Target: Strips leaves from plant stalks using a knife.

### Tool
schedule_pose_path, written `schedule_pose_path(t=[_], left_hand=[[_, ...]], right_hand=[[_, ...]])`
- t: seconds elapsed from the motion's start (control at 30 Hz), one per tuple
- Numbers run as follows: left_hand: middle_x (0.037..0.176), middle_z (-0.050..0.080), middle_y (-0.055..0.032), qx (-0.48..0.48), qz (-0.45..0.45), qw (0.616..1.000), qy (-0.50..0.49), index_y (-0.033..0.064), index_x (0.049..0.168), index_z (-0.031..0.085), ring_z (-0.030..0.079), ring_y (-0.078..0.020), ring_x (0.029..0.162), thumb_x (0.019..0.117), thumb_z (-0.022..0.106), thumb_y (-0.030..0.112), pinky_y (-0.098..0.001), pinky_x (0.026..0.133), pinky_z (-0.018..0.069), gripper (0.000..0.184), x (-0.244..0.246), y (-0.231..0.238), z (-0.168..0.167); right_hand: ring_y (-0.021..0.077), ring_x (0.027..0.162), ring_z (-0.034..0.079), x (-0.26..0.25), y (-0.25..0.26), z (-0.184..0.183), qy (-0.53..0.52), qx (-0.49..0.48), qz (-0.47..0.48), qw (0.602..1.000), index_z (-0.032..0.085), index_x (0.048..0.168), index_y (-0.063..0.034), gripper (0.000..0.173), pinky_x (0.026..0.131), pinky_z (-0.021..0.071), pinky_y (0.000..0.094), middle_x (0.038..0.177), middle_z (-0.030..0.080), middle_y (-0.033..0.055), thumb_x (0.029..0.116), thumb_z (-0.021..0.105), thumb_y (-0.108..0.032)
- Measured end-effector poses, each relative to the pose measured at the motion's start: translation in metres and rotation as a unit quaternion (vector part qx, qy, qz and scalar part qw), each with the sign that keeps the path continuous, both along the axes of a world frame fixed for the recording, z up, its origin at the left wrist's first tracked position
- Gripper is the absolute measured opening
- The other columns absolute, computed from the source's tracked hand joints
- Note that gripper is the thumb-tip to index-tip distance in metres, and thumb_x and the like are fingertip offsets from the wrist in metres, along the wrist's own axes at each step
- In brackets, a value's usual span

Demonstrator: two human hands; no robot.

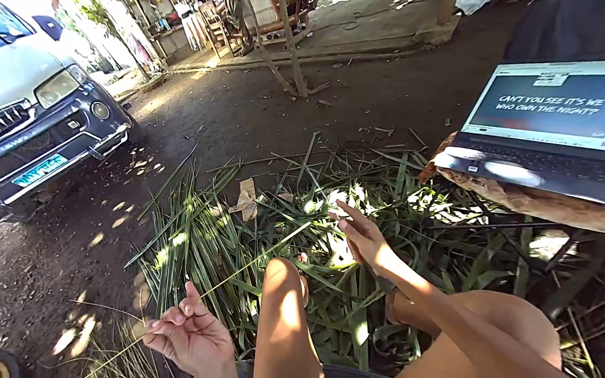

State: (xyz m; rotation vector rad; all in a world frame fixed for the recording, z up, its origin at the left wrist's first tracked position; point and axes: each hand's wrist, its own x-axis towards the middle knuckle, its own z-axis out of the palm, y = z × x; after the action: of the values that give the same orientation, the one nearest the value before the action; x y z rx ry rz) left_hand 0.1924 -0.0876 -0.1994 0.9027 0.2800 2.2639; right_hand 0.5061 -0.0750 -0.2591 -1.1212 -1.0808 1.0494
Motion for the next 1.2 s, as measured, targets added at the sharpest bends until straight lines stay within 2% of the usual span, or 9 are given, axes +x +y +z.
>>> schedule_pose_path(t=[0.2, 0.43, 0.57, 0.73, 0.8, 0.83, 0.97, 1.1, 1.2], left_hand=[[0.076, 0.067, 0.0056, 0.005, -0.025, 1.0, 0.014, 0.0204, 0.102, 0.059, 0.071, -0.012, 0.079, 0.1099, 0.033, 0.014, -0.0411, 0.101, 0.0564, 0.027, 0.007, -0.001, -0.009], [0.075, 0.068, 0.0048, 0.005, -0.052, 0.999, -0.001, 0.0206, 0.101, 0.061, 0.072, -0.0115, 0.079, 0.1093, 0.039, 0.015, -0.0403, 0.1, 0.0568, 0.024, 0.013, -0.001, -0.011], [0.077, 0.068, 0.0044, 0.002, -0.079, 0.997, 0.008, 0.02, 0.101, 0.062, 0.072, -0.0112, 0.08, 0.109, 0.04, 0.015, -0.04, 0.101, 0.0563, 0.024, 0.013, 0.001, -0.013], [0.073, 0.066, 0.009, -0.044, -0.057, 0.997, 0.005, 0.0247, 0.103, 0.058, 0.07, -0.0085, 0.077, 0.1105, 0.036, 0.015, -0.0393, 0.098, 0.0578, 0.026, 0.002, 0.018, 0.0], [0.066, 0.058, 0.0115, -0.039, 0.069, 0.996, 0.029, 0.0239, 0.104, 0.047, 0.066, -0.007, 0.071, 0.112, 0.024, 0.019, -0.0388, 0.094, 0.0588, 0.024, -0.046, 0.033, 0.033], [0.066, 0.056, 0.0109, -0.026, 0.139, 0.989, 0.038, 0.0227, 0.106, 0.045, 0.064, -0.008, 0.071, 0.1124, 0.024, 0.02, -0.0405, 0.093, 0.0581, 0.022, -0.081, 0.039, 0.052], [0.083, 0.058, 0.0023, -0.11, 0.386, 0.906, 0.136, 0.0096, 0.116, 0.045, 0.064, -0.0108, 0.076, 0.1111, 0.03, 0.009, -0.0348, 0.081, 0.0598, 0.016, -0.23, 0.039, 0.088], [0.106, 0.065, -0.0079, -0.463, 0.416, 0.699, 0.352, 0.011, 0.139, 0.053, 0.064, -0.0168, 0.087, 0.1088, 0.036, 0.036, -0.0397, 0.08, 0.0564, 0.042, -0.345, 0.014, -0.009], [0.112, 0.067, -0.022, -0.641, 0.331, 0.61, 0.328, 0.0016, 0.137, 0.056, 0.067, -0.0289, 0.089, 0.1123, 0.03, 0.026, -0.0489, 0.082, 0.0557, 0.043, -0.409, 0.0, -0.094]], right_hand=[[-0.0032, 0.055, 0.045, -0.04, -0.018, 0.013, -0.015, 0.035, 0.128, 0.991, 0.008, 0.164, -0.0066, 0.081, 0.044, 0.0399, 0.0172, 0.147, 0.056, 0.0066, 0.1004, 0.054, -0.025], [-0.0028, 0.077, 0.06, -0.05, -0.019, 0.005, -0.034, 0.036, 0.082, 0.995, 0.019, 0.162, -0.0014, 0.077, 0.051, 0.0453, 0.0154, 0.16, 0.042, 0.0076, 0.1005, 0.06, -0.025], [-0.0032, 0.079, 0.061, -0.043, -0.011, -0.002, -0.042, 0.049, 0.063, 0.996, 0.034, 0.158, -0.0034, 0.064, 0.055, 0.0481, 0.0145, 0.152, 0.051, 0.0058, 0.1043, 0.056, -0.032], [0.0117, 0.119, 0.064, -0.03, 0.001, -0.022, -0.159, 0.018, 0.016, 0.987, 0.045, 0.152, -0.0026, 0.056, 0.092, 0.0565, 0.0281, 0.148, 0.055, 0.0142, 0.104, 0.056, -0.029], [0.0195, 0.111, 0.067, -0.015, 0.009, -0.032, -0.192, -0.079, -0.049, 0.977, 0.049, 0.151, -0.0078, 0.051, 0.092, 0.0561, 0.0407, 0.141, 0.06, 0.017, 0.107, 0.052, -0.033], [0.0212, 0.087, 0.065, -0.006, 0.013, -0.038, -0.19, -0.134, -0.096, 0.968, 0.053, 0.149, -0.0112, 0.049, 0.074, 0.0556, 0.0445, 0.127, 0.065, 0.0186, 0.1076, 0.051, -0.037], [0.0086, 0.047, 0.039, 0.03, 0.023, -0.047, -0.166, -0.244, -0.163, 0.942, 0.046, 0.153, -0.0217, 0.051, 0.044, 0.04, 0.0302, 0.083, 0.056, 0.0054, 0.1078, 0.047, -0.046], [-0.0002, 0.044, 0.039, 0.04, 0.021, -0.057, -0.136, -0.255, -0.143, 0.946, 0.041, 0.153, -0.02, 0.049, 0.04, 0.035, 0.0202, 0.11, 0.069, 0.0001, 0.1109, 0.035, -0.043], [-0.0014, 0.04, 0.041, 0.039, 0.019, -0.064, -0.149, -0.277, -0.131, 0.94, 0.044, 0.147, -0.0143, 0.048, 0.038, 0.0349, 0.0179, 0.089, 0.07, -0.002, 0.112, 0.032, -0.045]])
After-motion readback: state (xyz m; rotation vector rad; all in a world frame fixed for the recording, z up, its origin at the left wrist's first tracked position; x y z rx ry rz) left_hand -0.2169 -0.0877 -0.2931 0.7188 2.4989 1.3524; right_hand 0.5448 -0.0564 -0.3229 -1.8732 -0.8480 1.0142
